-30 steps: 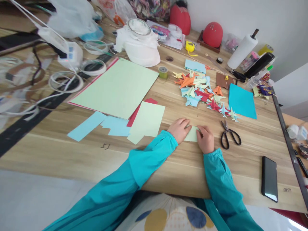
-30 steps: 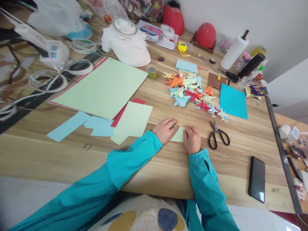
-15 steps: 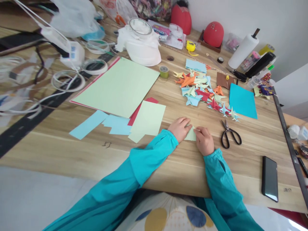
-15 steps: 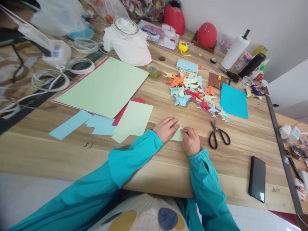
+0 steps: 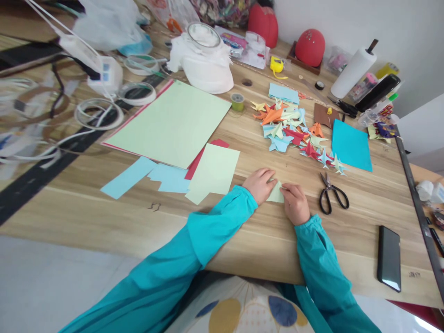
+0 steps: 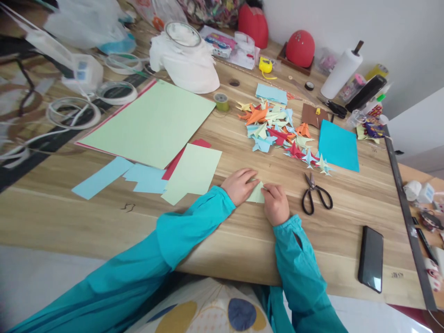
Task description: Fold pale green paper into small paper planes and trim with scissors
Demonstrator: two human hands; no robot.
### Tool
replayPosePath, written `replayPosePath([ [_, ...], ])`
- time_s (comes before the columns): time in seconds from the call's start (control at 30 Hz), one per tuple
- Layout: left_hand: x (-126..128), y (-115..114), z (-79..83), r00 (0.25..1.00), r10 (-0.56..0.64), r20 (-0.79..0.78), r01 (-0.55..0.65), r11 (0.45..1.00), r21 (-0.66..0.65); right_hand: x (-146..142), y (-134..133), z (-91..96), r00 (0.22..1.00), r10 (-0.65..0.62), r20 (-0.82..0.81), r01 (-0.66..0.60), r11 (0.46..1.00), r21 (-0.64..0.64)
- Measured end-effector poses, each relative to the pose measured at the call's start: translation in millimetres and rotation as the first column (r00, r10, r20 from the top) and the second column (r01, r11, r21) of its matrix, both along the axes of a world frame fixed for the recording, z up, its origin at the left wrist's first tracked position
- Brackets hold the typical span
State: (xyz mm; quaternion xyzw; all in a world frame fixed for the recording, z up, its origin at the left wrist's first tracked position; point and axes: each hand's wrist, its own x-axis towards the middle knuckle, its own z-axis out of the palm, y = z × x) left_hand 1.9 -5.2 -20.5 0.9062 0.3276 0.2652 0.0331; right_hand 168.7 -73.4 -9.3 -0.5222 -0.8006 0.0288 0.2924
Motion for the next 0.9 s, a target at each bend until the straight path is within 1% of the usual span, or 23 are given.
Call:
replayPosePath([
  [0.13, -0.2, -0.1, -0.1, 1.000, 0.004, 0.000, -0.004, 1.000, 0.000, -0.7, -0.9, 0.2, 0.994, -0.008, 0.110, 0.007, 1.000, 0.007],
  [0.27, -0.2, 0.3, -0.1, 1.000, 0.001, -0.005, -0.001, 1.000, 0.005, -1.9, -1.5, 2.0, 0.988, -0.021, 0.154, 0.017, 1.000, 0.025],
  [0.5, -0.6, 0.0, 0.8, 1.000, -0.001, -0.011, 0.000, 1.000, -0.023, -5.0, -3.6, 5.6, 0.957, -0.033, 0.287, 0.034, 0.999, 0.002],
  [0.77, -1.0, 0.7, 0.2, 1.000, -0.020, 0.011, 0.020, 1.000, -0.001, -4.2, -3.8, 2.0, 0.966, -0.046, 0.254, 0.045, 0.999, 0.009],
  [0.9, -1.1, 0.5, 0.8, 1.000, -0.008, 0.005, 0.008, 1.000, 0.019, -3.9, -3.8, 1.9, 0.966, -0.046, 0.254, 0.048, 0.999, 0.000],
])
